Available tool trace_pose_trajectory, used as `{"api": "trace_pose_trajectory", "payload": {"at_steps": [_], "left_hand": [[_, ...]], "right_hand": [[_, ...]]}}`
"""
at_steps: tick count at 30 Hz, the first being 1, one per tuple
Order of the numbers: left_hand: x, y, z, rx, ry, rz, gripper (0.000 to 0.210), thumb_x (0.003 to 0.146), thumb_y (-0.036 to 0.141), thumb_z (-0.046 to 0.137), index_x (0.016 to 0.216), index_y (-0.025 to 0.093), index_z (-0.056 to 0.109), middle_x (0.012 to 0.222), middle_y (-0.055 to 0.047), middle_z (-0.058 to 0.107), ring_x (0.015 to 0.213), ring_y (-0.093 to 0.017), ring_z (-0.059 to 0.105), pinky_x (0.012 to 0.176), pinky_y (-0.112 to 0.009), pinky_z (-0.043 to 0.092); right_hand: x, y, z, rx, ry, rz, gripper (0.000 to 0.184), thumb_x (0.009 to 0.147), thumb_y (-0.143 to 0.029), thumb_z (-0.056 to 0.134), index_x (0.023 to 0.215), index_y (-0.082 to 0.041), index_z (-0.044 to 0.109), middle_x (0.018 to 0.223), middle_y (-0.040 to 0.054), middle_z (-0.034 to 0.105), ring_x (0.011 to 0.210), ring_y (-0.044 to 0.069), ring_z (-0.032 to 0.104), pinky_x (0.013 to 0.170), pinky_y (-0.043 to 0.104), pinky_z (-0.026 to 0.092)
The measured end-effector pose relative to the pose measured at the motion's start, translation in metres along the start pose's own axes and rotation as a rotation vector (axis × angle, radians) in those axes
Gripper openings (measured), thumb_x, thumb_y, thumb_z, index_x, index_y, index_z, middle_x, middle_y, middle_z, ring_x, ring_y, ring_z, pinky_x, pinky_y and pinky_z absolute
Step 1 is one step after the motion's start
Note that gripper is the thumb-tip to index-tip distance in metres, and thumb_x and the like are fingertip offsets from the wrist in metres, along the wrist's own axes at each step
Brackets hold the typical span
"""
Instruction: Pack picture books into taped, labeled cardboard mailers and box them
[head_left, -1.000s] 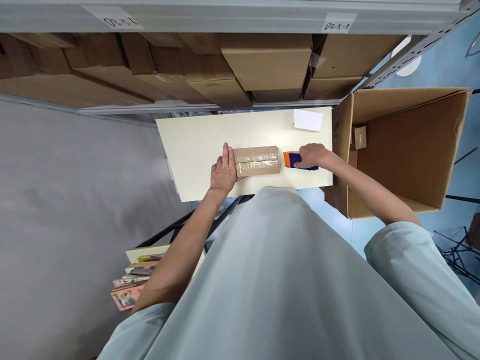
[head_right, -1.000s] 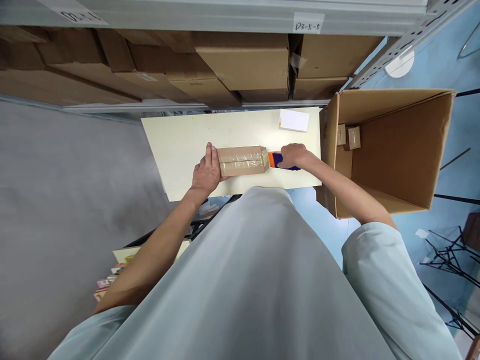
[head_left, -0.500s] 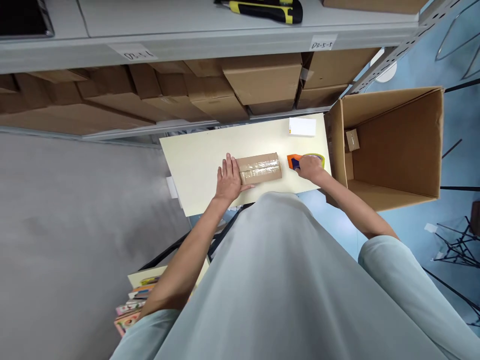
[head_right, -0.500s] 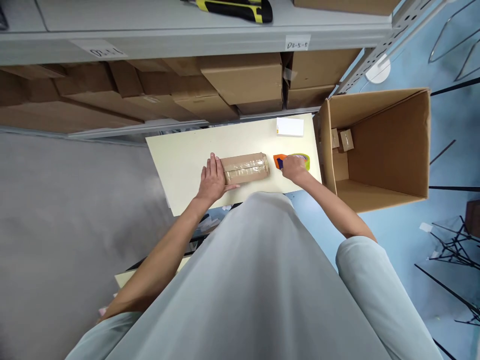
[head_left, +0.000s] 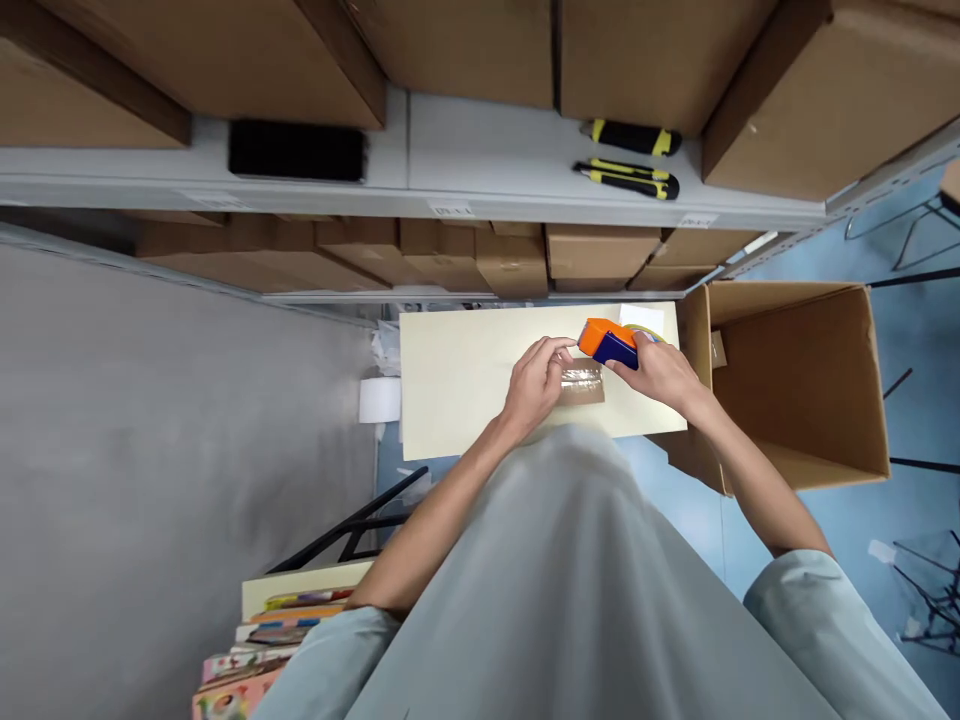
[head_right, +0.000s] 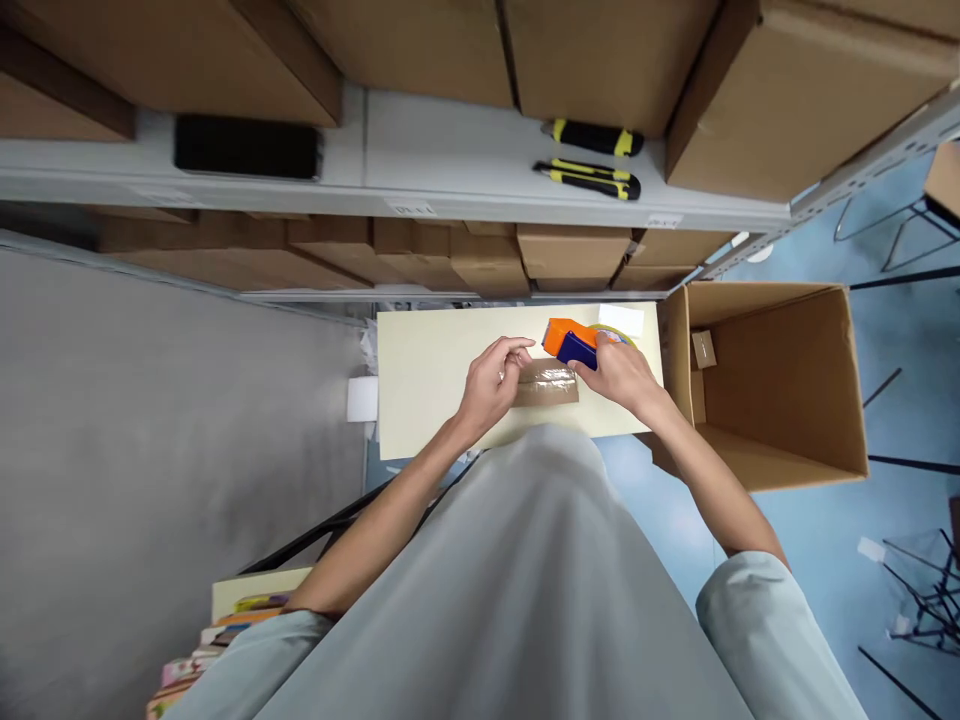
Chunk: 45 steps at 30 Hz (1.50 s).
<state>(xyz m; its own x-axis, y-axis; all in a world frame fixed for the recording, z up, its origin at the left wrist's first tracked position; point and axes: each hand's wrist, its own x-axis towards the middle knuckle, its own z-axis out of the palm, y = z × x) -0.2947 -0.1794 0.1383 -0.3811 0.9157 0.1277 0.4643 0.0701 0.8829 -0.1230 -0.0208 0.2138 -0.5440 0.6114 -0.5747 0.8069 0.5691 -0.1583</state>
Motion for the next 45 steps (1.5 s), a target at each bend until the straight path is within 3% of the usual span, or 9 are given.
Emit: {"api": "trace_pose_trajectory", "payload": {"at_steps": [7, 14, 19, 24, 32, 35, 38, 41, 45], "left_hand": [[0.053, 0.035, -0.071, 0.084, 0.229, 0.227, 0.029, 0.116, 0.033, 0.048, 0.125, 0.026, 0.074, 0.114, -0.008, 0.077, 0.109, -0.023, 0.074, 0.103, -0.041, 0.061], [0.137, 0.009, -0.117, 0.22, 0.292, 0.245, 0.042, 0.116, 0.043, 0.043, 0.146, 0.024, 0.066, 0.157, -0.014, 0.061, 0.152, -0.03, 0.056, 0.133, -0.05, 0.043], [0.177, -0.026, -0.119, 0.217, 0.24, 0.197, 0.047, 0.114, 0.044, 0.045, 0.154, 0.022, 0.059, 0.167, -0.016, 0.054, 0.159, -0.03, 0.051, 0.136, -0.05, 0.039], [0.184, -0.05, -0.107, 0.21, 0.216, 0.152, 0.051, 0.111, 0.038, 0.049, 0.158, 0.02, 0.056, 0.172, -0.018, 0.05, 0.163, -0.03, 0.047, 0.139, -0.052, 0.034], [0.176, -0.045, -0.092, 0.218, 0.22, 0.099, 0.052, 0.111, 0.039, 0.048, 0.159, 0.021, 0.057, 0.173, -0.018, 0.049, 0.162, -0.029, 0.048, 0.134, -0.05, 0.042], [0.15, -0.046, -0.086, 0.22, 0.253, 0.094, 0.052, 0.114, 0.047, 0.044, 0.159, 0.023, 0.056, 0.174, -0.017, 0.048, 0.164, -0.028, 0.046, 0.134, -0.048, 0.042], [0.098, -0.06, -0.069, 0.221, 0.269, 0.005, 0.056, 0.116, 0.055, 0.039, 0.162, 0.026, 0.054, 0.174, -0.016, 0.048, 0.165, -0.026, 0.044, 0.135, -0.048, 0.04], [0.028, -0.078, -0.035, 0.246, 0.205, -0.132, 0.061, 0.117, 0.059, 0.033, 0.165, 0.026, 0.051, 0.175, -0.016, 0.048, 0.167, -0.027, 0.041, 0.136, -0.052, 0.038], [-0.053, -0.086, 0.024, 0.277, -0.094, -0.184, 0.066, 0.116, 0.057, 0.033, 0.172, 0.023, 0.041, 0.182, -0.018, 0.037, 0.174, -0.033, 0.023, 0.137, -0.063, 0.03]], "right_hand": [[0.039, -0.075, -0.074, -0.066, 0.09, -0.222, 0.058, 0.108, -0.051, 0.054, 0.15, -0.01, 0.053, 0.126, 0.023, 0.079, 0.115, 0.042, 0.076, 0.089, 0.041, 0.055], [0.125, -0.142, -0.149, -0.131, 0.301, -0.46, 0.052, 0.105, -0.036, 0.049, 0.146, -0.005, 0.051, 0.135, 0.0273, 0.074, 0.119, 0.043, 0.072, 0.099, 0.048, 0.056], [0.18, -0.169, -0.177, -0.234, 0.279, -0.466, 0.048, 0.104, -0.029, 0.048, 0.144, -0.003, 0.054, 0.14, 0.0285, 0.071, 0.126, 0.042, 0.07, 0.107, 0.05, 0.054], [0.2, -0.173, -0.175, -0.304, 0.251, -0.477, 0.047, 0.103, -0.026, 0.052, 0.143, -0.002, 0.056, 0.138, 0.0283, 0.073, 0.13, 0.04, 0.069, 0.113, 0.049, 0.05], [0.206, -0.162, -0.162, -0.27, 0.329, -0.504, 0.055, 0.103, -0.026, 0.052, 0.151, 0.001, 0.054, 0.153, 0.0304, 0.063, 0.147, 0.042, 0.059, 0.126, 0.054, 0.04], [0.194, -0.142, -0.148, -0.202, 0.481, -0.549, 0.062, 0.106, -0.031, 0.046, 0.16, 0.0, 0.045, 0.166, 0.0305, 0.05, 0.157, 0.046, 0.046, 0.13, 0.061, 0.033], [0.167, -0.104, -0.104, -0.108, 0.571, -0.528, 0.068, 0.112, -0.037, 0.035, 0.173, -0.006, 0.028, 0.174, 0.0268, 0.039, 0.162, 0.047, 0.037, 0.131, 0.068, 0.029], [0.126, -0.057, -0.023, 0.045, 0.544, -0.44, 0.067, 0.115, -0.04, 0.026, 0.177, -0.015, 0.023, 0.178, 0.0217, 0.036, 0.167, 0.046, 0.03, 0.132, 0.072, 0.029], [0.066, -0.016, 0.105, 0.252, 0.364, -0.259, 0.066, 0.116, -0.046, 0.029, 0.177, -0.022, 0.03, 0.18, 0.0189, 0.038, 0.17, 0.037, 0.031, 0.133, 0.067, 0.034]]}}
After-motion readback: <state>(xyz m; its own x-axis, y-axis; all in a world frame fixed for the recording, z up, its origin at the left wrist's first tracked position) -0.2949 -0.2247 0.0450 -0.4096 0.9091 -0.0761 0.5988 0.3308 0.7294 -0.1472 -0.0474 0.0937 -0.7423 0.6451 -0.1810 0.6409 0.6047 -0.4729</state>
